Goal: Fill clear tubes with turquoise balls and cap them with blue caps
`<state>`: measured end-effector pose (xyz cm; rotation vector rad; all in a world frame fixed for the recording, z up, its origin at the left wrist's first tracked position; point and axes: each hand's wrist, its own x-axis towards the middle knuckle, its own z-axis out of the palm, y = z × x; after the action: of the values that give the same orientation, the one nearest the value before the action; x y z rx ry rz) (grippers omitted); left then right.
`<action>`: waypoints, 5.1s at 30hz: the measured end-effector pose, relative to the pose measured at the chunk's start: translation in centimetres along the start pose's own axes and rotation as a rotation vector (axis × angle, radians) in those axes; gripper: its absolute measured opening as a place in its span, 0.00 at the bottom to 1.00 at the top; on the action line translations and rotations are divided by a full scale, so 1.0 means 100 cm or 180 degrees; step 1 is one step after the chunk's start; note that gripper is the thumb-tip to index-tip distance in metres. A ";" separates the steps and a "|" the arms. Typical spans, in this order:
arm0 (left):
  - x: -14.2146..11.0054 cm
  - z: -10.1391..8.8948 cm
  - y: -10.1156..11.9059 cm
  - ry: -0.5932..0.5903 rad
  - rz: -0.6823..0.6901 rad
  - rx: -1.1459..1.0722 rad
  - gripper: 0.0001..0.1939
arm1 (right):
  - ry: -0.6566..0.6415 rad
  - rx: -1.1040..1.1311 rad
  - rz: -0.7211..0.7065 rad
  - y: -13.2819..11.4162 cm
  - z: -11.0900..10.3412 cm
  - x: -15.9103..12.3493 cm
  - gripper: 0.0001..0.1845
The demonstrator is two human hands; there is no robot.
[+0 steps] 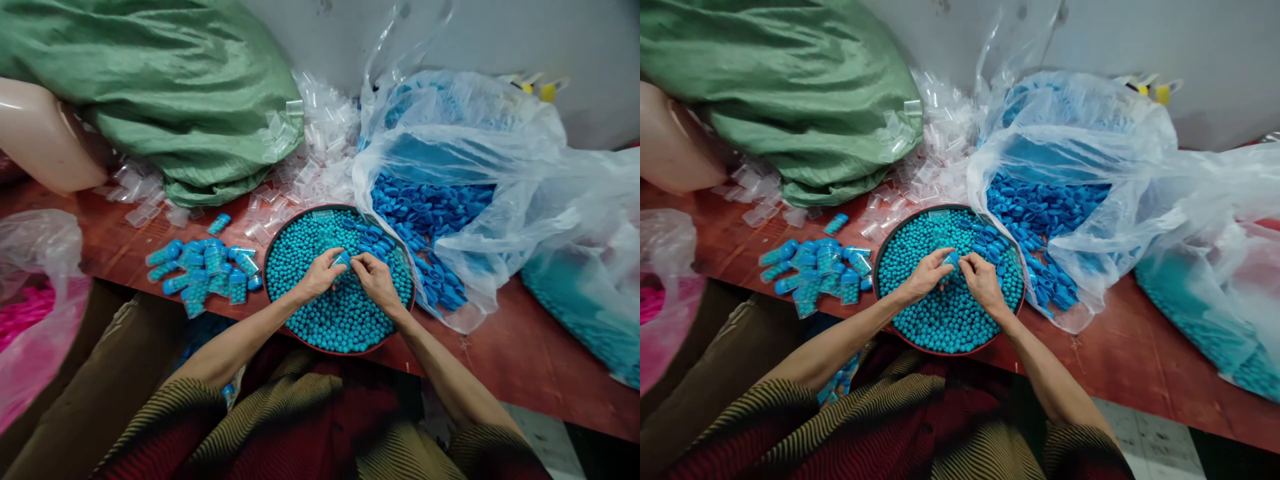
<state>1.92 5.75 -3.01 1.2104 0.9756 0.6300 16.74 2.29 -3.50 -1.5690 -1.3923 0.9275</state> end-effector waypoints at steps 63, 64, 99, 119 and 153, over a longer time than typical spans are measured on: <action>-0.053 -0.072 0.013 0.1496 0.0645 0.2122 0.16 | -0.0467 -0.2725 -0.0756 -0.021 0.014 -0.016 0.24; -0.057 -0.086 0.014 0.1748 0.0641 0.2316 0.16 | -0.0303 -0.2911 -0.0629 -0.019 0.005 -0.010 0.21; 0.017 -0.018 -0.001 0.0184 0.0434 0.3324 0.10 | -0.0959 -0.3238 -0.0479 -0.005 -0.024 0.017 0.14; 0.014 -0.026 -0.009 -0.0232 0.0532 0.1304 0.12 | -0.0722 -0.0516 -0.0437 0.008 -0.012 0.018 0.14; -0.006 -0.015 -0.002 -0.0539 0.0609 0.1184 0.23 | -0.2407 -0.1831 -0.0584 -0.024 -0.043 0.030 0.15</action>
<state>0.25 5.88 -3.09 1.6738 0.8623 0.4965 20.13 4.96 0.35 -1.4953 -2.4654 1.1256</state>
